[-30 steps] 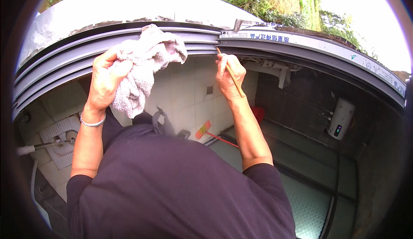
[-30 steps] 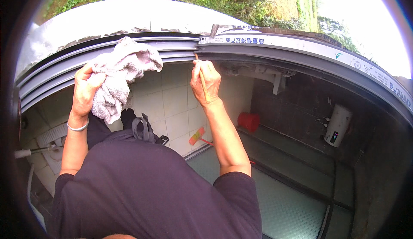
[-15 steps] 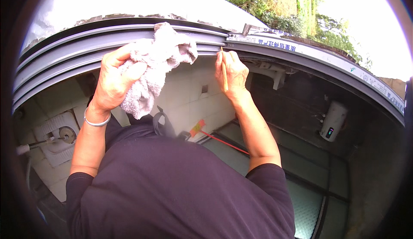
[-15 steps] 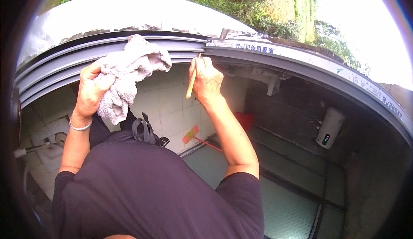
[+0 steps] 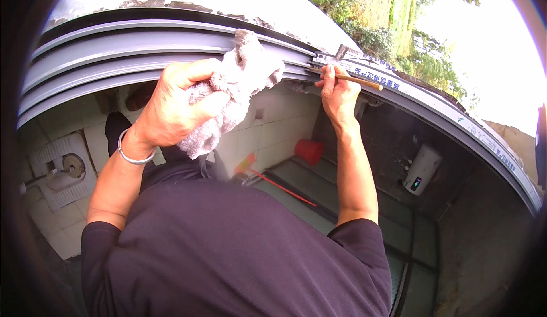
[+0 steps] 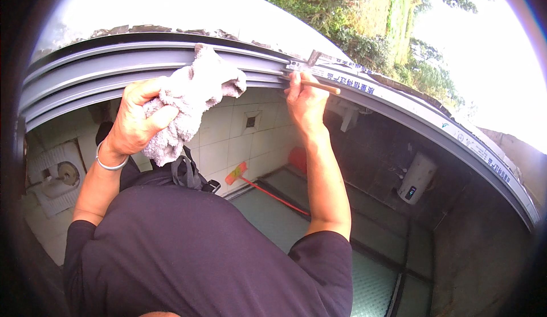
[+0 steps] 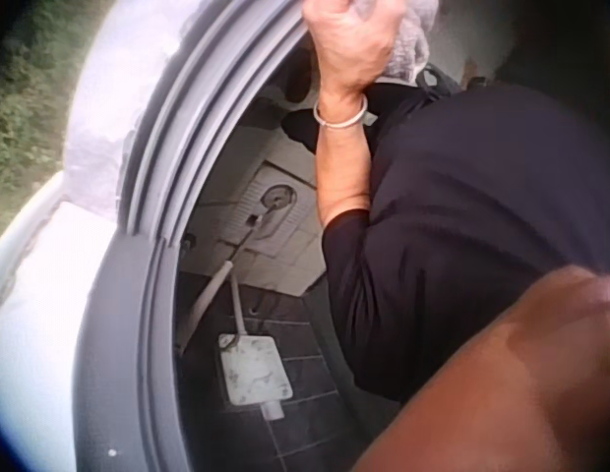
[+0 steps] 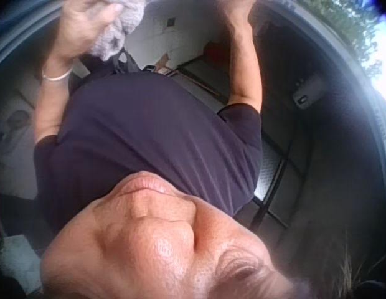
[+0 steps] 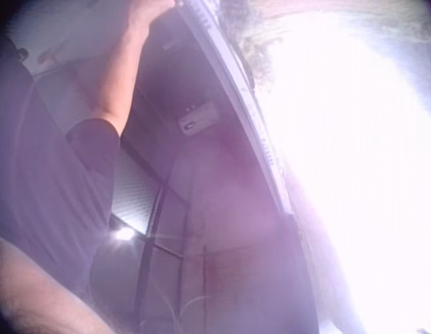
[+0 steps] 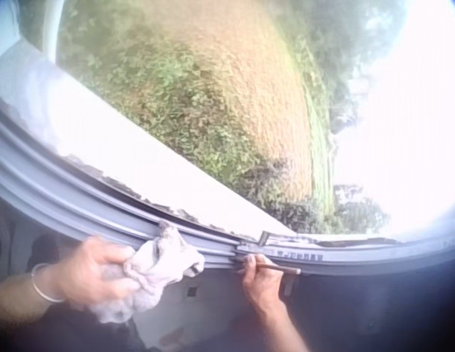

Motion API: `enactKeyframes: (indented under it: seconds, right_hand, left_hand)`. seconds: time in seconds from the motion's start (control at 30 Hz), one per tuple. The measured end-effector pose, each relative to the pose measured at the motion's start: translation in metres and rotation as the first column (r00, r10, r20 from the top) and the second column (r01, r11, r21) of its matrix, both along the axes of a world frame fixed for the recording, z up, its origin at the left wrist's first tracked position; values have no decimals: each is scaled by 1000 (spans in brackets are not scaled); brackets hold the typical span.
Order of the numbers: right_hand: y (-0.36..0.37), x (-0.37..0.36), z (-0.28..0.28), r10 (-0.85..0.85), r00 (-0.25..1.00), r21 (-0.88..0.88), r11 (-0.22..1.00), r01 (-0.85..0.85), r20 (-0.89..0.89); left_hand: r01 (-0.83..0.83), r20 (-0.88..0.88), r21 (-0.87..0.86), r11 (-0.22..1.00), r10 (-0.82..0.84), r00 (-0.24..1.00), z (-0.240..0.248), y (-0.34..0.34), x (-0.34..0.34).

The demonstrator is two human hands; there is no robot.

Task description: The person cleans the exterior window frame and sill using a cloth and a thin stick. They wipe the frame and sill repeatedly, using the stick to reach into crevices and the cloth to remove debris.

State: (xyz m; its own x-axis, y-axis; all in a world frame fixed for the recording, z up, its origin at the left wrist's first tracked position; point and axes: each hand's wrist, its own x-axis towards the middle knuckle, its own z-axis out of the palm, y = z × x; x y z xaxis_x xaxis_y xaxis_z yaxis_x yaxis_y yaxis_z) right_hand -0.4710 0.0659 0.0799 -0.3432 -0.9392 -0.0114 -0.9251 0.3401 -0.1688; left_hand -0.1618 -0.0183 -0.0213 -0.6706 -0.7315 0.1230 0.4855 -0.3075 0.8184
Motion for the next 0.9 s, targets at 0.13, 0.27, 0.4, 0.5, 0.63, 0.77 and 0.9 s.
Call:
enactKeyframes:
  seconds: [0.13, 0.27, 0.4, 0.5, 0.63, 0.77, 0.9]
  right_hand:
    - [-4, -1, 6, -18, 999, 127, 992, 24, -48]
    - [-14, -10, 16, 139, 990, 312, 942, -122, -35]
    - [-20, -7, 8, -71, 996, 229, 972, 56, 61]
    - [-10, -2, 0, 19, 1000, 176, 984, -21, 13]
    - [-5, 7, 3, 30, 986, 160, 986, -56, 164]
    - [-3, 6, 11, -74, 960, 19, 997, 72, 270]
    - [3, -3, 6, -54, 981, -54, 996, 65, 186]
  left_hand:
    - [-12, -16, 0, 1000, 12, 1000, -2, 1, 1]
    - [-18, -36, -24, 1000, 17, 999, -3, 0, -1]
    - [0, -10, -58, 998, 0, 1000, -3, -3, 0]
    - [24, -30, -23, 999, -24, 999, -4, 0, 0]
    - [16, -25, -52, 999, -17, 1000, -3, 0, 1]
    - [17, 1, -77, 997, -17, 1000, -3, -3, 2]
    - [8, -2, -46, 999, -8, 1000, -2, -2, 1]
